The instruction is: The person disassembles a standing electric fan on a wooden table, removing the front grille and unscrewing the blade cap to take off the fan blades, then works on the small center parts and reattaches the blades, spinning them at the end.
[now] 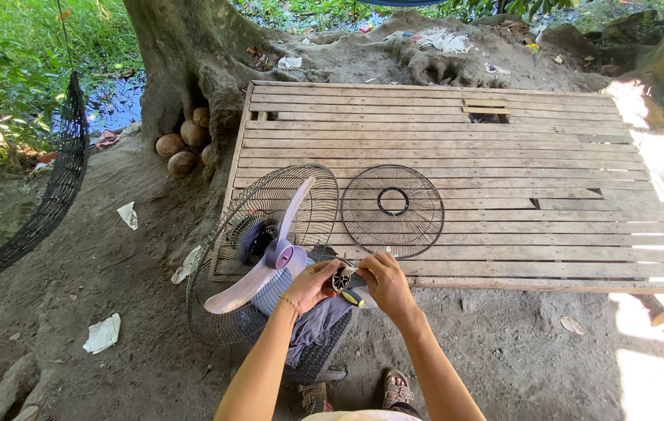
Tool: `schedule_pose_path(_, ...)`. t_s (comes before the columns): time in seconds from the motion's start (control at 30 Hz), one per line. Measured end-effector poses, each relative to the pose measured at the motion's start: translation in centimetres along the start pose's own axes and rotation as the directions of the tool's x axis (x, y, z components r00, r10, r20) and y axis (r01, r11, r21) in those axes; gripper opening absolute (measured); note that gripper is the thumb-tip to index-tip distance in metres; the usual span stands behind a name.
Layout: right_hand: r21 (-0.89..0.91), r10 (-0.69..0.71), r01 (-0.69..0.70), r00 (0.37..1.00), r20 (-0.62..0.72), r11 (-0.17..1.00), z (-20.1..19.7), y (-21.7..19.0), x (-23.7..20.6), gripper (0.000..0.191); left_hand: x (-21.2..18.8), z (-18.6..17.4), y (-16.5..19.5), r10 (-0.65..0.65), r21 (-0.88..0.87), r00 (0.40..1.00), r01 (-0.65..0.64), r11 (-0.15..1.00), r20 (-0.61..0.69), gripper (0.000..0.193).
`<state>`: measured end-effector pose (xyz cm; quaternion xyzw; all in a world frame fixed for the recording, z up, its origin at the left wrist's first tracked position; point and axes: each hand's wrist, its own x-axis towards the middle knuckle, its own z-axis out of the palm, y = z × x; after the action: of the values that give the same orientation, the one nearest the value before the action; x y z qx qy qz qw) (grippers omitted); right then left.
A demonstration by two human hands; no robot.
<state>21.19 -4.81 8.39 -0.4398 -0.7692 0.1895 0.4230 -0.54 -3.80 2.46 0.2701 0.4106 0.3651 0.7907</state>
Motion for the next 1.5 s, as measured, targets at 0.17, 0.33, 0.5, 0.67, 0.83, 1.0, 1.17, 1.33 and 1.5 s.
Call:
schedule_pose_path(0.17, 0.069, 0.066, -0.077, 0.987, 0.144, 0.995, -1.3, 0.8, 0.7, 0.011, 0.0, -0.4, 0.4, -0.049, 0.056, 0.998, 0.048, 0.997, 0.028, 0.046)
schedule_pose_path(0.33, 0.005, 0.123, -0.126, 0.98, 0.155, 0.992, -1.3, 0.9, 0.6, 0.012, -0.2, 0.2, 0.9, -0.029, 0.054, 0.999, 0.027, 0.998, 0.032, 0.047)
schedule_pose_path(0.5, 0.004, 0.035, -0.036, 0.992, 0.123, 0.999, -0.2, 0.2, 0.1, 0.011, 0.2, -0.2, 0.5, -0.031, 0.162, 0.998, 0.04, 0.986, -0.058, 0.05)
schedule_pose_path(0.67, 0.081, 0.064, -0.081, 0.977, 0.204, 0.993, -0.8, 0.9, 0.1, 0.013, 0.0, -1.3, -0.7, -0.079, 0.169, 0.996, 0.086, 0.982, -0.046, 0.05)
schedule_pose_path(0.83, 0.086, 0.061, -0.072, 0.991, 0.118, 0.994, 0.5, 1.9, -1.3, 0.013, 0.3, -1.8, -0.9, -0.146, 0.139, 0.989, 0.149, 0.979, -0.031, 0.053)
schedule_pose_path(1.0, 0.017, 0.395, -0.396, 0.918, 0.048, 0.918, 2.1, 4.3, -2.4, 0.017, 0.5, -1.3, -0.8, 0.014, 0.005, 1.0, -0.014, 1.0, -0.005, 0.04)
schedule_pose_path(1.17, 0.11, 0.574, -0.589, 0.807, 0.139, 0.801, 0.9, 4.8, -2.4, 0.024, -0.4, -1.7, 0.3, 0.073, -0.105, 0.996, -0.067, 0.992, 0.054, 0.036)
schedule_pose_path(1.33, 0.164, 0.366, -0.381, 0.924, 0.114, 0.91, 1.0, 1.3, -2.2, 0.017, -0.5, -0.6, 0.3, 0.107, -0.182, 0.993, -0.096, 0.979, 0.053, 0.032)
schedule_pose_path(1.5, 0.124, 0.337, -0.343, 0.939, 0.066, 0.931, 1.1, -0.7, -1.7, 0.015, -0.4, -0.3, 0.5, 0.115, -0.232, 0.993, -0.108, 0.967, 0.018, 0.029)
